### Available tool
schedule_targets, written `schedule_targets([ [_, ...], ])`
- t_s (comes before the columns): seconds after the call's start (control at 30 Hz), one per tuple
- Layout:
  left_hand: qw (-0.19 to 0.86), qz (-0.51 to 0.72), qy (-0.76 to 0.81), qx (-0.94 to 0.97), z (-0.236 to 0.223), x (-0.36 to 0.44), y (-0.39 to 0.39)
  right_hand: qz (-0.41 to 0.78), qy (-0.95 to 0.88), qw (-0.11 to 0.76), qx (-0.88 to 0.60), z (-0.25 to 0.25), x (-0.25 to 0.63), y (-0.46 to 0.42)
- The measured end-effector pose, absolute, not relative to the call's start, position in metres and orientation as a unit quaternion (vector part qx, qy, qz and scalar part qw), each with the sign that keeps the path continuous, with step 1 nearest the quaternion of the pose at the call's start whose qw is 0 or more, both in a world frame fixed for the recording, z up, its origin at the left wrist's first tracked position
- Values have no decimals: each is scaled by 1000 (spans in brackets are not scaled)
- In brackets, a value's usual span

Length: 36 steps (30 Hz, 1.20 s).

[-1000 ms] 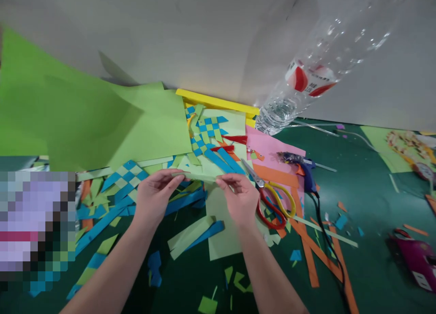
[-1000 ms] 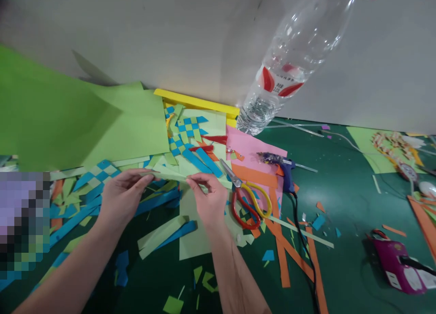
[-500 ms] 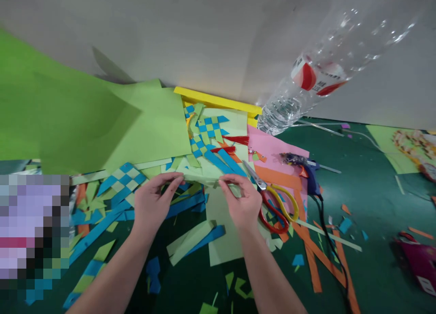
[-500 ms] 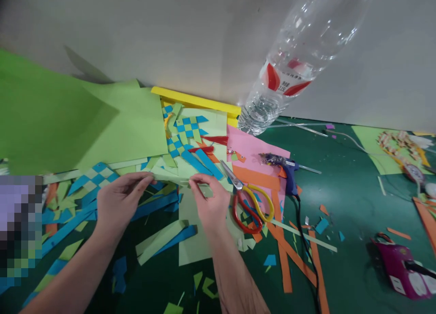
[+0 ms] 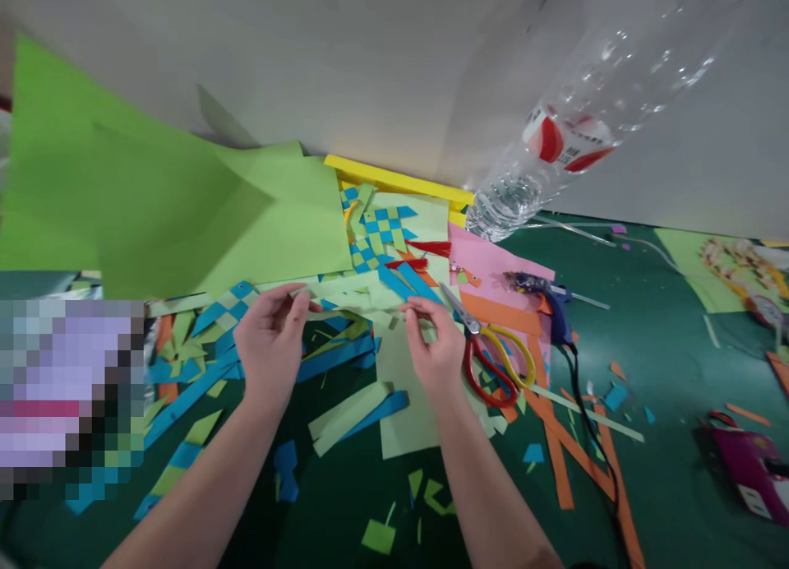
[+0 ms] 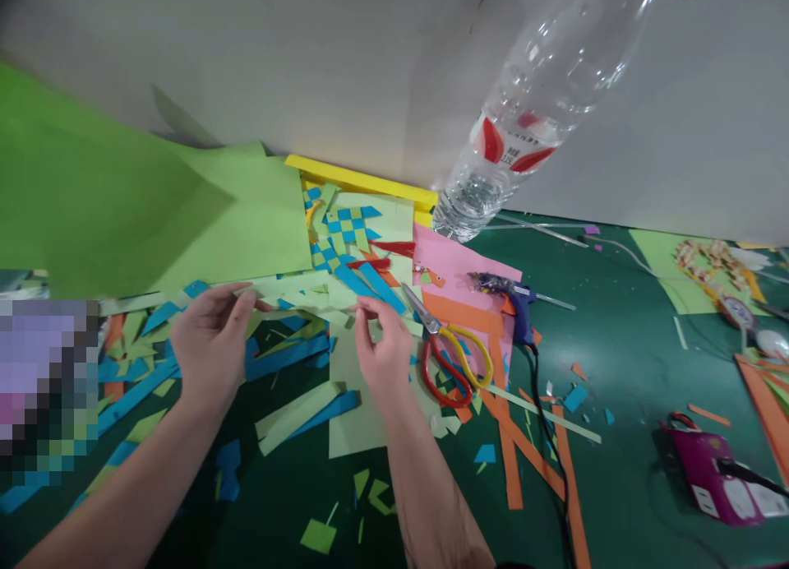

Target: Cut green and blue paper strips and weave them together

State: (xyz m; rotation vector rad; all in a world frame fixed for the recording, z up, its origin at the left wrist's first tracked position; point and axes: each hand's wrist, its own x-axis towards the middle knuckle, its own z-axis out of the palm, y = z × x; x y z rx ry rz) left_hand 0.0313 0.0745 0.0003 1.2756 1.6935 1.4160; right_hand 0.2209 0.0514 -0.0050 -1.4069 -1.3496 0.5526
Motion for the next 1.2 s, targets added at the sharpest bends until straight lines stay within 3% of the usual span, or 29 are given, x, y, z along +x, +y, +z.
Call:
schedule_targets([
  [0.23, 268, 611, 577, 471, -1, 33, 80, 143, -661, 509, -533, -11, 223, 53],
  [0.43, 198, 627, 518, 546, 38, 21, 67, 78, -737, 490, -459, 14, 218, 37],
  [0.57, 250, 539, 527, 607, 49, 6, 47, 85, -801, 386, -449, 26, 220, 9],
  [0.7, 292, 477, 534, 634, 26, -7, 24, 106, -865, 233, -432, 23, 228, -15],
  [0.8, 285, 459, 556, 632, 7, -15, 11, 119, -877, 182, -429, 15, 230, -23],
  [0.93, 241, 486, 572, 615, -1, -20, 4, 113, -843, 243, -467, 2, 235, -22],
  [1.03, 211, 510, 565, 613, 2, -22, 3, 31, -788, 318, -527, -7, 248, -14],
  [1.2, 171, 508, 540, 649, -2, -22, 1, -91, -719, 301, -620, -5, 269, -7],
])
